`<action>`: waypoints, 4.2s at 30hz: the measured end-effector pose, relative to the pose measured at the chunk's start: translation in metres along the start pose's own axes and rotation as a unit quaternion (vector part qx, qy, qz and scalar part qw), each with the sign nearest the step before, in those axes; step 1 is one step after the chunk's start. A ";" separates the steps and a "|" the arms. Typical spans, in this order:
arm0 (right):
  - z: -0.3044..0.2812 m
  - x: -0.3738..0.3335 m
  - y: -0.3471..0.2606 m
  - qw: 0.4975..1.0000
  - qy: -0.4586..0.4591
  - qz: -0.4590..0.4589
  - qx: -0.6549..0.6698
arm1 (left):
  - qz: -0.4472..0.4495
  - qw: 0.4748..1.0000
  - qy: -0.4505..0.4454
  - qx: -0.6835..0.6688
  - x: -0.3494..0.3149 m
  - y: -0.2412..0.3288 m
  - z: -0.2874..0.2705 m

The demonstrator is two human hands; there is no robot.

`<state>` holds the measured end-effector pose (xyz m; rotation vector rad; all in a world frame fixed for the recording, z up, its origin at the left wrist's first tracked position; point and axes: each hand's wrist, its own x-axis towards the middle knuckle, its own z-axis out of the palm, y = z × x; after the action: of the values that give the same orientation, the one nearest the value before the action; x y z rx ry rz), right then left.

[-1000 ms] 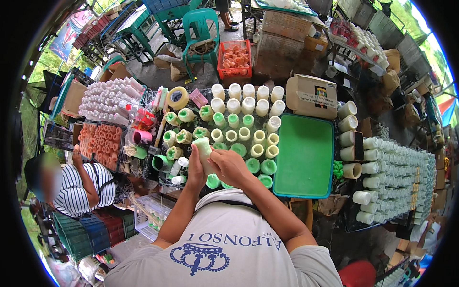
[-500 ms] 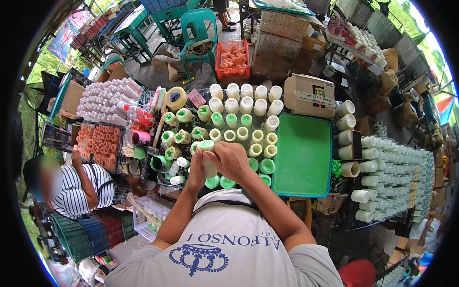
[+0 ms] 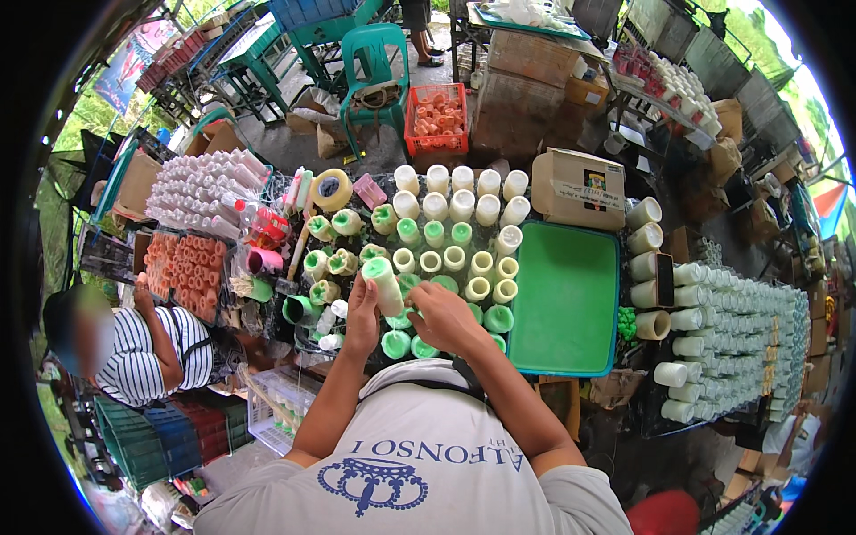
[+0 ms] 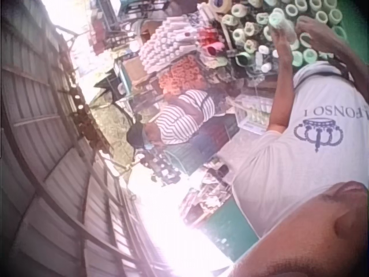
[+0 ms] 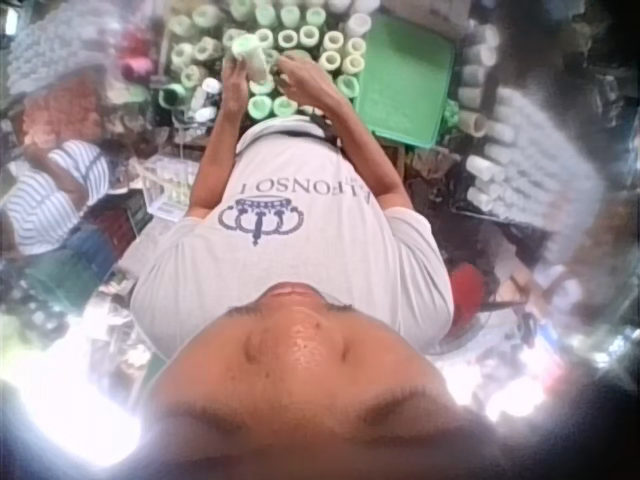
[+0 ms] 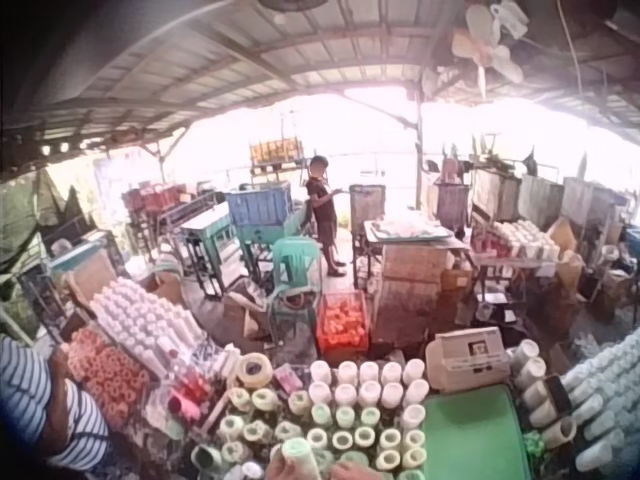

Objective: The person repeatedly picks up white cylindrical candle bodies and green circular wick holders, then presses the wick holder into the top of each candle. The person handles the items one at a time and places the assembled candles back into a tray.

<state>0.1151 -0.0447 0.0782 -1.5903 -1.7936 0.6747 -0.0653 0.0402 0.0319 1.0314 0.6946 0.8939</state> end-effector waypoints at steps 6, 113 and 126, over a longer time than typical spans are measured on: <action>0.037 0.015 0.022 0.854 0.046 0.208 0.475 | 0.019 0.999 -0.019 0.032 -0.006 0.006 0.015; 0.048 0.018 -0.013 0.903 0.304 0.173 0.249 | 0.033 0.994 0.049 0.097 0.003 -0.061 0.001; 0.057 0.024 0.016 0.824 0.347 0.181 0.409 | -0.244 0.925 0.119 -0.266 0.032 -0.064 0.006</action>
<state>0.0820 -0.0164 0.0315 -1.2918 -0.5279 0.7543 -0.0269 0.0507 -0.0278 0.2429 0.8061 0.7091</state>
